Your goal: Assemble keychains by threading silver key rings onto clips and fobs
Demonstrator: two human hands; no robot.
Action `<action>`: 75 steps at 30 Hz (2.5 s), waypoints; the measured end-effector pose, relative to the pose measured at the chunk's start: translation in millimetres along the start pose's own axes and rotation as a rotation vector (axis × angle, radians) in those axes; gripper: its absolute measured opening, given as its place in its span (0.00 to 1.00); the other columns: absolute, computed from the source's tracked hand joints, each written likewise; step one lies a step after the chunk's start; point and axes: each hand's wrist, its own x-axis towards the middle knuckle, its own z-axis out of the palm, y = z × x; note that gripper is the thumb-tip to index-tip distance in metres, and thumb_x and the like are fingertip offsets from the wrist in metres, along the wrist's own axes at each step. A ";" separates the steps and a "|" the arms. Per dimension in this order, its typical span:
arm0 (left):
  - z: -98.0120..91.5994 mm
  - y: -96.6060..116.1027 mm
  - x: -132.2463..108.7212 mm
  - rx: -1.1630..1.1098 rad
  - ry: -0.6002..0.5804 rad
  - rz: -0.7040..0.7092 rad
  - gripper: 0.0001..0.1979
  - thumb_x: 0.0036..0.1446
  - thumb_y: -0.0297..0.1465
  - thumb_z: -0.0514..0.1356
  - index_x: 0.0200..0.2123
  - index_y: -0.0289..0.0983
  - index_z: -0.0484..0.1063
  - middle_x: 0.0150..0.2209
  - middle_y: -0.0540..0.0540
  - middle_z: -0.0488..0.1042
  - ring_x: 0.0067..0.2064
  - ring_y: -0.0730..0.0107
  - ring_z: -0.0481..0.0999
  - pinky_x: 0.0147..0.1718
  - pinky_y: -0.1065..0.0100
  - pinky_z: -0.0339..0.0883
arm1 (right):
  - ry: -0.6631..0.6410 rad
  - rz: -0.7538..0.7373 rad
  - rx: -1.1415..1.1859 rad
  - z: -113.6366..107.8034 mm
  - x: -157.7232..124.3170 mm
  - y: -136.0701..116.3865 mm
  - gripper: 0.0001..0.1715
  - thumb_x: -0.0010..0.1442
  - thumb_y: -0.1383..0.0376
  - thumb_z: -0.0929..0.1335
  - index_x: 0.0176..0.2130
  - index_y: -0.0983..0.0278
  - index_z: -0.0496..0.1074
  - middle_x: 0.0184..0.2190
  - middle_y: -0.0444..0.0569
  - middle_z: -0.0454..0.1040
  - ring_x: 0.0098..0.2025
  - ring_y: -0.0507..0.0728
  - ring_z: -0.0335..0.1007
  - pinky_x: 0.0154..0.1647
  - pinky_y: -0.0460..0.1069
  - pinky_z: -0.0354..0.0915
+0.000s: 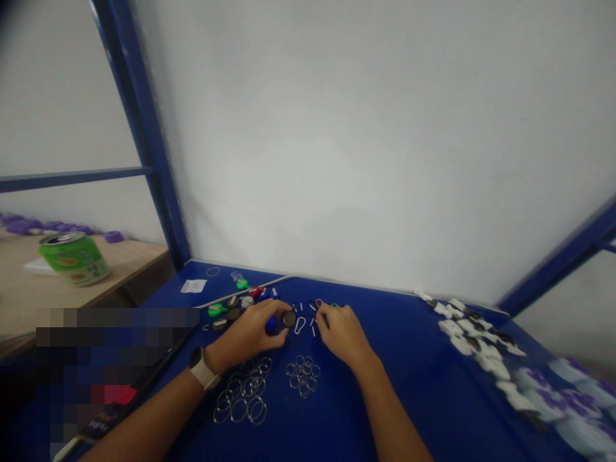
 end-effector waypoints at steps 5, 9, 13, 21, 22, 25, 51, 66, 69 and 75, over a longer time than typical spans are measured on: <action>1.9 -2.4 0.2 0.053 0.022 0.015 0.15 0.55 0.27 0.63 0.47 0.39 0.70 0.43 0.45 0.76 0.46 0.59 0.75 0.48 0.59 0.69 | 0.044 -0.089 0.037 2.1 -1.8 -6.6 0.14 0.68 0.66 0.61 0.34 0.62 0.73 0.28 0.46 0.76 0.31 0.55 0.69 0.39 0.49 0.56; 1.6 -0.8 0.4 0.051 0.027 0.029 0.15 0.55 0.27 0.63 0.47 0.40 0.70 0.44 0.46 0.76 0.47 0.60 0.75 0.49 0.59 0.69 | 0.072 -0.169 0.115 4.4 -3.3 -13.9 0.12 0.68 0.64 0.63 0.37 0.62 0.74 0.25 0.44 0.74 0.30 0.54 0.67 0.41 0.50 0.56; 2.1 1.0 0.0 0.049 0.015 0.033 0.15 0.56 0.28 0.63 0.47 0.40 0.70 0.44 0.45 0.76 0.47 0.59 0.75 0.48 0.59 0.69 | 0.077 -0.203 0.153 5.7 -4.0 -19.7 0.10 0.67 0.63 0.65 0.36 0.62 0.74 0.23 0.42 0.70 0.28 0.54 0.66 0.40 0.50 0.56; 3.7 -0.7 -0.7 0.026 -0.001 0.028 0.16 0.56 0.28 0.62 0.48 0.40 0.69 0.45 0.45 0.76 0.47 0.59 0.75 0.49 0.60 0.69 | 0.106 -0.223 0.166 4.4 -5.0 -22.7 0.09 0.66 0.64 0.66 0.35 0.63 0.73 0.23 0.42 0.69 0.27 0.53 0.65 0.39 0.50 0.55; 3.4 -0.8 -0.8 0.023 -0.006 0.025 0.15 0.56 0.28 0.62 0.48 0.40 0.69 0.45 0.45 0.75 0.47 0.59 0.75 0.49 0.60 0.69 | 0.106 -0.223 0.166 4.4 -5.0 -22.4 0.09 0.66 0.63 0.66 0.35 0.62 0.73 0.23 0.42 0.69 0.27 0.53 0.65 0.39 0.50 0.55; 2.4 -0.9 -0.8 0.016 -0.011 0.025 0.14 0.57 0.28 0.62 0.48 0.40 0.69 0.44 0.45 0.75 0.47 0.59 0.75 0.49 0.60 0.69 | 0.105 -0.226 0.170 4.5 -5.0 -21.2 0.10 0.67 0.63 0.65 0.35 0.62 0.73 0.23 0.42 0.70 0.28 0.54 0.65 0.39 0.50 0.55; 0.3 1.1 0.0 0.016 0.002 0.044 0.13 0.58 0.28 0.62 0.47 0.40 0.69 0.44 0.45 0.74 0.47 0.61 0.73 0.47 0.61 0.68 | 0.100 -0.216 0.186 4.4 -4.7 -18.8 0.11 0.68 0.63 0.65 0.34 0.63 0.72 0.23 0.42 0.70 0.28 0.53 0.65 0.40 0.51 0.53; 0.0 1.5 0.3 0.033 -0.006 0.035 0.13 0.58 0.28 0.62 0.47 0.39 0.68 0.44 0.45 0.75 0.47 0.60 0.74 0.47 0.62 0.68 | 0.109 -0.229 0.183 7.0 -4.0 -17.4 0.11 0.67 0.63 0.65 0.34 0.63 0.73 0.24 0.42 0.71 0.28 0.54 0.66 0.39 0.51 0.53; -0.6 2.8 0.5 0.039 -0.011 0.030 0.13 0.58 0.28 0.62 0.47 0.39 0.69 0.44 0.45 0.75 0.47 0.60 0.74 0.46 0.61 0.69 | 0.102 -0.218 0.177 7.5 -4.6 -17.7 0.11 0.67 0.63 0.65 0.33 0.63 0.73 0.24 0.42 0.71 0.28 0.54 0.66 0.40 0.51 0.53; -0.7 3.0 0.2 0.029 -0.005 0.045 0.13 0.58 0.27 0.63 0.46 0.40 0.69 0.43 0.46 0.75 0.46 0.61 0.74 0.46 0.62 0.69 | 0.090 -0.209 0.179 6.4 -4.6 -19.3 0.11 0.67 0.63 0.65 0.33 0.63 0.72 0.24 0.42 0.71 0.28 0.54 0.66 0.40 0.51 0.54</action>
